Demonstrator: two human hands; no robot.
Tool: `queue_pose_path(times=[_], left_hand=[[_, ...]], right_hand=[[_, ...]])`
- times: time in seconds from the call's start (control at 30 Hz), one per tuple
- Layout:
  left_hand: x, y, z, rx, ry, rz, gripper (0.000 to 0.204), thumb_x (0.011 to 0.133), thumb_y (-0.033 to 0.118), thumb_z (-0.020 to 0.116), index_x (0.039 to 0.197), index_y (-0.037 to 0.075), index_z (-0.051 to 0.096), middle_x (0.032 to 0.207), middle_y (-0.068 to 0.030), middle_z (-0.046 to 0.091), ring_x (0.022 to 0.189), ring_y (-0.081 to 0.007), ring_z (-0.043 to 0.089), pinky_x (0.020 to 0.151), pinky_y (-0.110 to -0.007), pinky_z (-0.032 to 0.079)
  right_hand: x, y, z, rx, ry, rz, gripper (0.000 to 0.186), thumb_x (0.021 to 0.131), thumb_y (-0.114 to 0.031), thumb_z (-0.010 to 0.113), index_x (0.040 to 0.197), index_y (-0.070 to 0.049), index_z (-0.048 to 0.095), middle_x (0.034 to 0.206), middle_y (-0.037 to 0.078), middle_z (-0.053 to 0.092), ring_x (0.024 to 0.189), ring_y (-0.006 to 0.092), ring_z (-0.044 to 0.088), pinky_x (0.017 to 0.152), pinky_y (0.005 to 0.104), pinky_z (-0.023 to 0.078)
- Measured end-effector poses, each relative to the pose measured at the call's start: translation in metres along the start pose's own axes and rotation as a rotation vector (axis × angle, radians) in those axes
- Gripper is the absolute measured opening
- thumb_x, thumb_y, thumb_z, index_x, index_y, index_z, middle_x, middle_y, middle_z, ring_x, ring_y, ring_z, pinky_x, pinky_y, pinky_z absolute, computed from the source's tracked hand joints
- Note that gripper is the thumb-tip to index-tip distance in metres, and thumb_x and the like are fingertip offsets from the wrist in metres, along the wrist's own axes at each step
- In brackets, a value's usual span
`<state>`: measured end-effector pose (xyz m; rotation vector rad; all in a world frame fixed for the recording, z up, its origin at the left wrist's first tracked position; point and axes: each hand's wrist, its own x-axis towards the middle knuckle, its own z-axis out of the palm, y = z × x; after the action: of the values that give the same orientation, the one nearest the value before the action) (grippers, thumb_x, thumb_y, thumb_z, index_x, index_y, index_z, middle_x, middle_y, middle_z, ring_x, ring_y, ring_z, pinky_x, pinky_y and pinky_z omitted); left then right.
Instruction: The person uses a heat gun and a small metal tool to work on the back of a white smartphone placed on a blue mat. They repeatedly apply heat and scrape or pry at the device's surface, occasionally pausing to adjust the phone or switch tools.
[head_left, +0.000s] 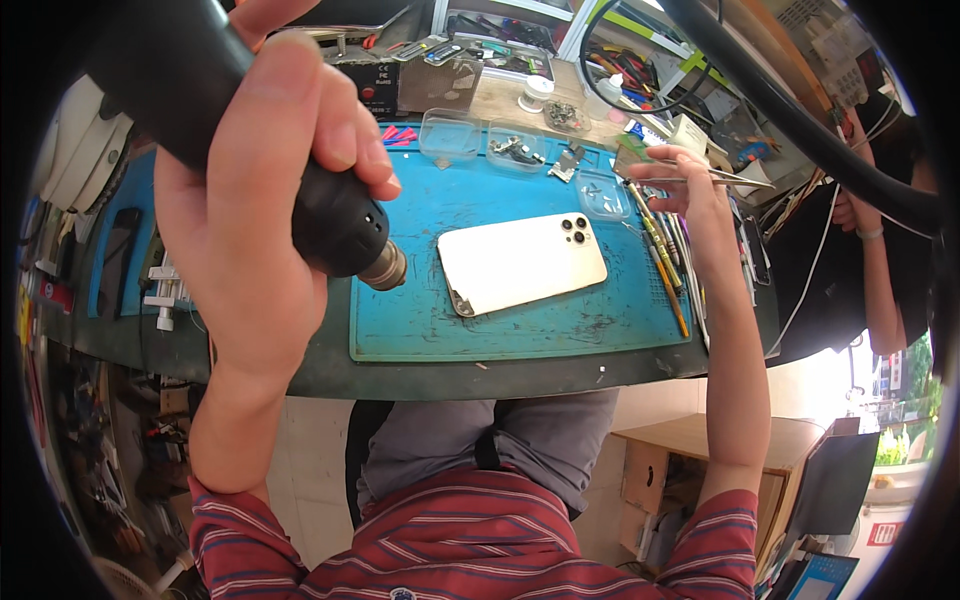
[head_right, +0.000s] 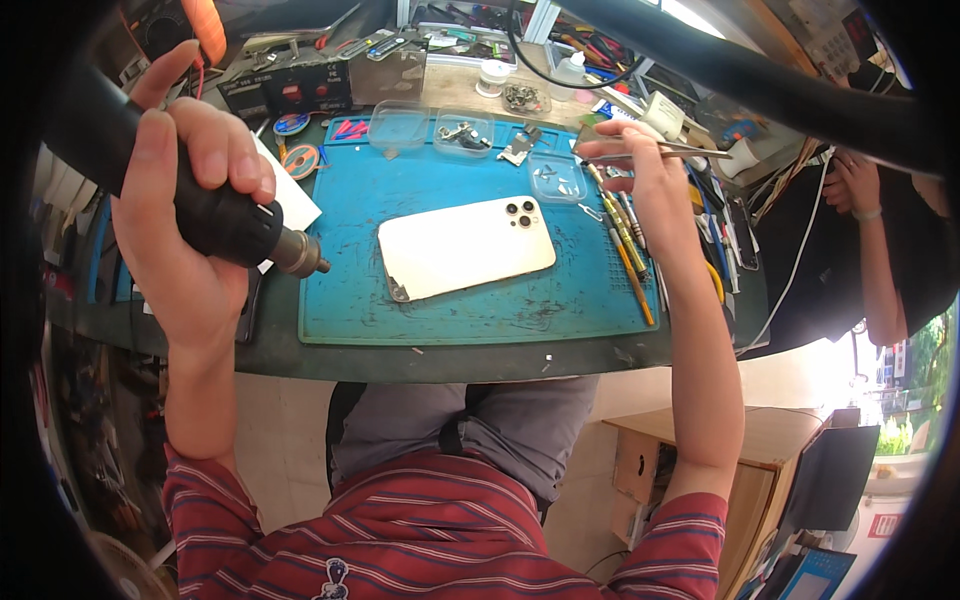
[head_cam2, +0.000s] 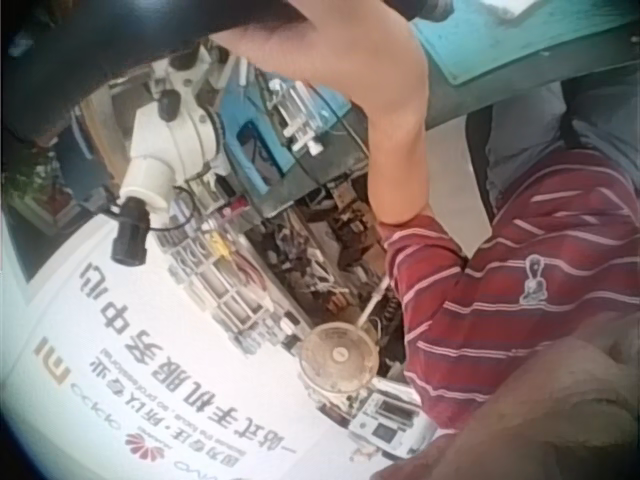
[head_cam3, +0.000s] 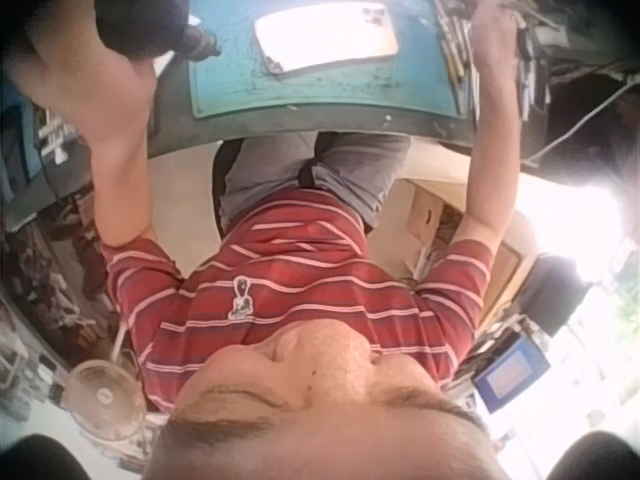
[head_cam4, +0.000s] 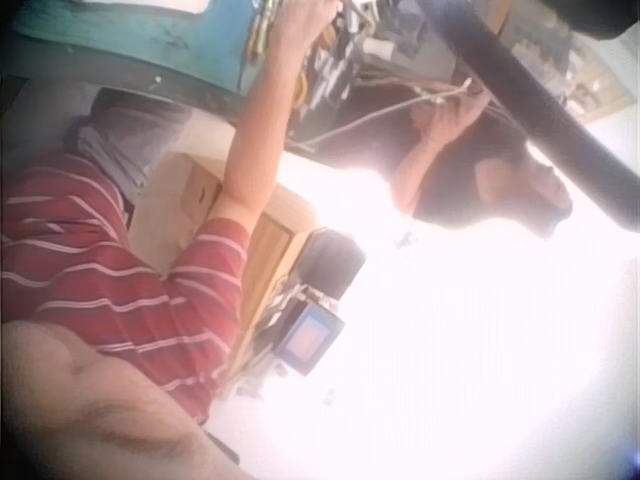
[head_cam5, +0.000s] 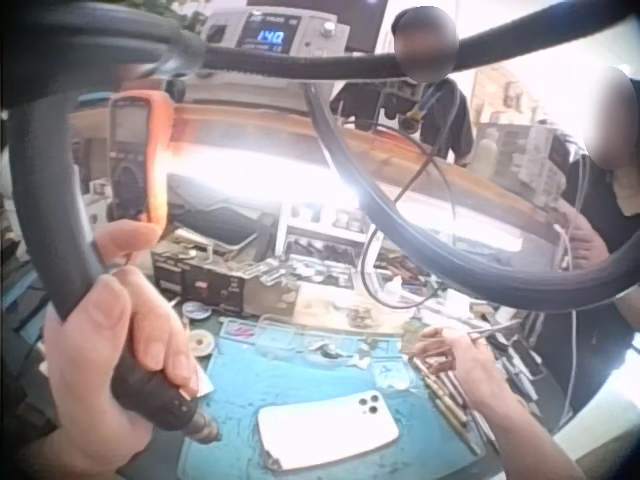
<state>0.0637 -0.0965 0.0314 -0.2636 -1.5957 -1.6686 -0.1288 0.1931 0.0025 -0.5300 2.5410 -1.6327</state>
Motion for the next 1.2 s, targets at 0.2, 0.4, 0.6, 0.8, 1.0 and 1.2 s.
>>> queue_pose_path(times=[0.2,0.4,0.6,0.8,1.0,1.2], left_hand=[[-0.002,0.001,-0.006,-0.023,0.004,-0.002,0.05,0.109,0.03,0.043,0.142,-0.007,0.041,0.08,-0.0008,0.047,0.073,-0.0126,0.051,0.068,-0.029,0.048],[0.002,0.003,-0.001,-0.054,-0.014,0.014,0.049,0.109,0.03,0.044,0.141,-0.007,0.042,0.081,-0.0012,0.047,0.073,-0.0128,0.052,0.068,-0.029,0.048],[-0.004,0.004,0.0,-0.044,-0.008,0.012,0.048,0.108,0.029,0.045,0.141,-0.007,0.042,0.081,-0.0012,0.047,0.072,-0.0129,0.051,0.068,-0.029,0.048],[-0.005,0.01,-0.006,-0.066,0.009,-0.002,0.048,0.108,0.028,0.045,0.141,-0.006,0.042,0.081,-0.0012,0.048,0.071,-0.013,0.051,0.068,-0.028,0.048],[-0.004,0.015,-0.003,-0.032,-0.026,-0.009,0.048,0.108,0.028,0.046,0.142,-0.006,0.042,0.081,-0.0012,0.048,0.072,-0.013,0.05,0.068,-0.029,0.048],[-0.003,0.018,-0.01,-0.04,-0.027,0.01,0.048,0.108,0.028,0.046,0.142,-0.006,0.041,0.081,-0.0014,0.048,0.072,-0.0131,0.051,0.067,-0.029,0.048]], right_hand=[[-0.014,0.024,-0.062,-0.813,0.301,-0.279,0.028,0.104,-0.023,0.053,0.12,-0.008,0.071,0.107,0.013,0.063,0.098,0.0298,0.068,0.084,0.0382,0.052],[-0.018,0.08,-0.127,-1.329,0.068,-0.425,0.04,0.093,-0.001,0.058,0.132,-0.011,0.065,0.118,0.009,0.062,0.1,0.0309,0.068,0.085,0.0409,0.055],[-0.034,0.062,-0.107,-1.128,0.263,-0.507,0.04,0.09,0.005,0.061,0.128,-0.008,0.067,0.112,0.013,0.068,0.098,0.0316,0.069,0.084,0.0401,0.056],[-0.097,0.037,-0.02,-1.093,0.035,-0.379,0.02,0.092,-0.019,0.074,0.108,-0.007,0.072,0.09,0.01,0.068,0.077,0.0267,0.069,0.068,0.0376,0.054],[-0.104,0.048,-0.025,-1.274,0.133,-0.408,0.027,0.088,-0.013,0.072,0.114,-0.007,0.071,0.092,0.008,0.066,0.086,0.0265,0.068,0.073,0.0381,0.055],[-0.102,-0.001,0.001,-0.895,-0.086,-0.409,0.02,0.083,0.003,0.06,0.1,-0.006,0.058,0.101,0.011,0.057,0.082,0.0325,0.066,0.07,0.043,0.055]])
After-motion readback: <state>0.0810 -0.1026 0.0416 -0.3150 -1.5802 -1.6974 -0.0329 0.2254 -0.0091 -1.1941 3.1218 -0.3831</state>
